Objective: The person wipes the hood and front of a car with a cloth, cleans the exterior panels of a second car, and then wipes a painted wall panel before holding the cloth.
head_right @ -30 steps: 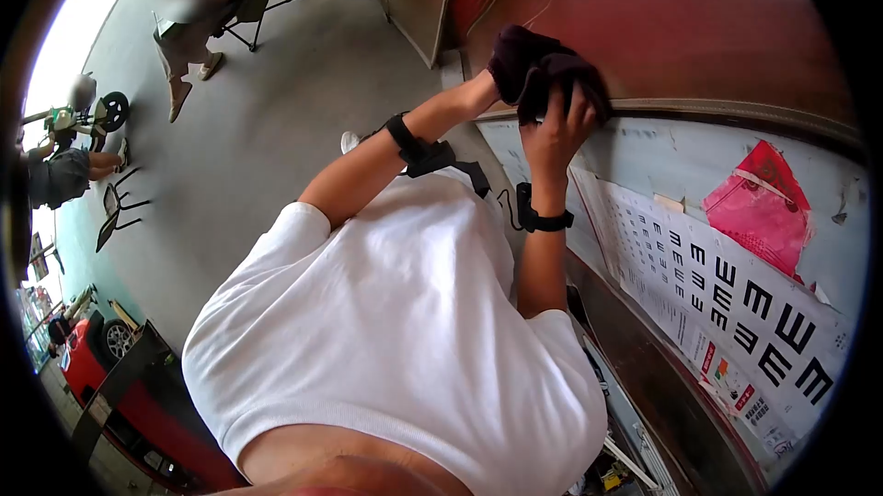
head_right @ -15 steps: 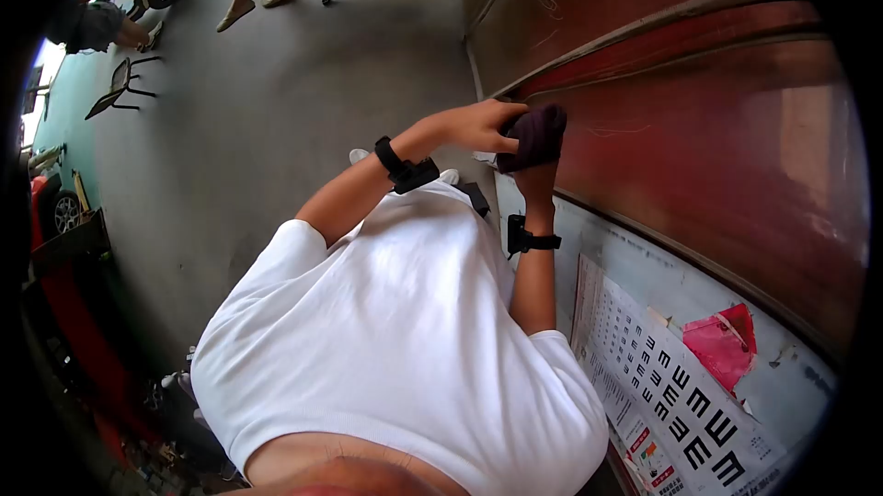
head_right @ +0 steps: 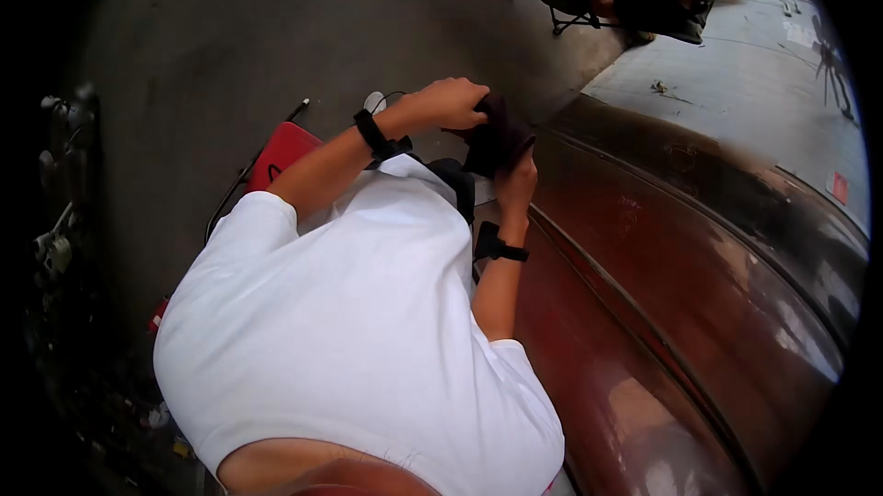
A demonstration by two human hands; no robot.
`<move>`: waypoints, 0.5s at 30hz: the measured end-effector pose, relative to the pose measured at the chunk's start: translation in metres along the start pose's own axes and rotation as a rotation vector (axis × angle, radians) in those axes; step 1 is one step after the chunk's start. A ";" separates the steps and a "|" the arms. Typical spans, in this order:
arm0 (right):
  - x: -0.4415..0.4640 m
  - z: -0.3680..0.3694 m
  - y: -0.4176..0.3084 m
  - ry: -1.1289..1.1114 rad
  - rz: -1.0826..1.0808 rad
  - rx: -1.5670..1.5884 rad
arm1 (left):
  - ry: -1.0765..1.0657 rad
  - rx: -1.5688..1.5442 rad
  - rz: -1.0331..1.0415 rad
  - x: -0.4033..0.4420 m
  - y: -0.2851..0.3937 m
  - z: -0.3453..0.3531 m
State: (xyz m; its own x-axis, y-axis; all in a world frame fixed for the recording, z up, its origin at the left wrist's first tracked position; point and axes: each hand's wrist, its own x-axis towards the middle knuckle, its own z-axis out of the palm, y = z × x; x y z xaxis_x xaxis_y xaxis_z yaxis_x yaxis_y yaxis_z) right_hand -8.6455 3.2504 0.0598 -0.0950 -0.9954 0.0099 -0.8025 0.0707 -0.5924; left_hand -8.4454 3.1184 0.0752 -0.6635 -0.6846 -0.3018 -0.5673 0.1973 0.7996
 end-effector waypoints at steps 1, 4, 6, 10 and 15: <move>0.015 0.008 -0.004 0.001 -0.061 0.028 | 0.027 -0.033 -0.050 -0.005 -0.019 -0.006; 0.071 0.031 -0.030 -0.100 -0.127 0.026 | 0.196 -0.148 -0.227 -0.021 -0.069 -0.029; 0.104 0.044 -0.071 -0.209 -0.132 0.140 | 0.217 -0.313 -0.353 -0.037 -0.093 -0.038; 0.164 0.098 -0.099 -0.540 -0.251 0.152 | 0.467 -0.446 -0.451 -0.074 -0.131 -0.042; 0.210 0.168 -0.125 -0.780 -0.732 0.208 | 0.833 -0.351 -0.651 -0.108 -0.169 0.007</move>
State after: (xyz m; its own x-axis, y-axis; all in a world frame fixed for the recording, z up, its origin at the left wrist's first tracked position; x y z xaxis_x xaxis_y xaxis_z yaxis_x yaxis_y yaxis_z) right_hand -8.4658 3.0218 0.0004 0.8244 -0.5634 -0.0546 -0.3900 -0.4954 -0.7762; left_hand -8.2812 3.1639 -0.0306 0.3193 -0.8684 -0.3794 -0.4313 -0.4897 0.7578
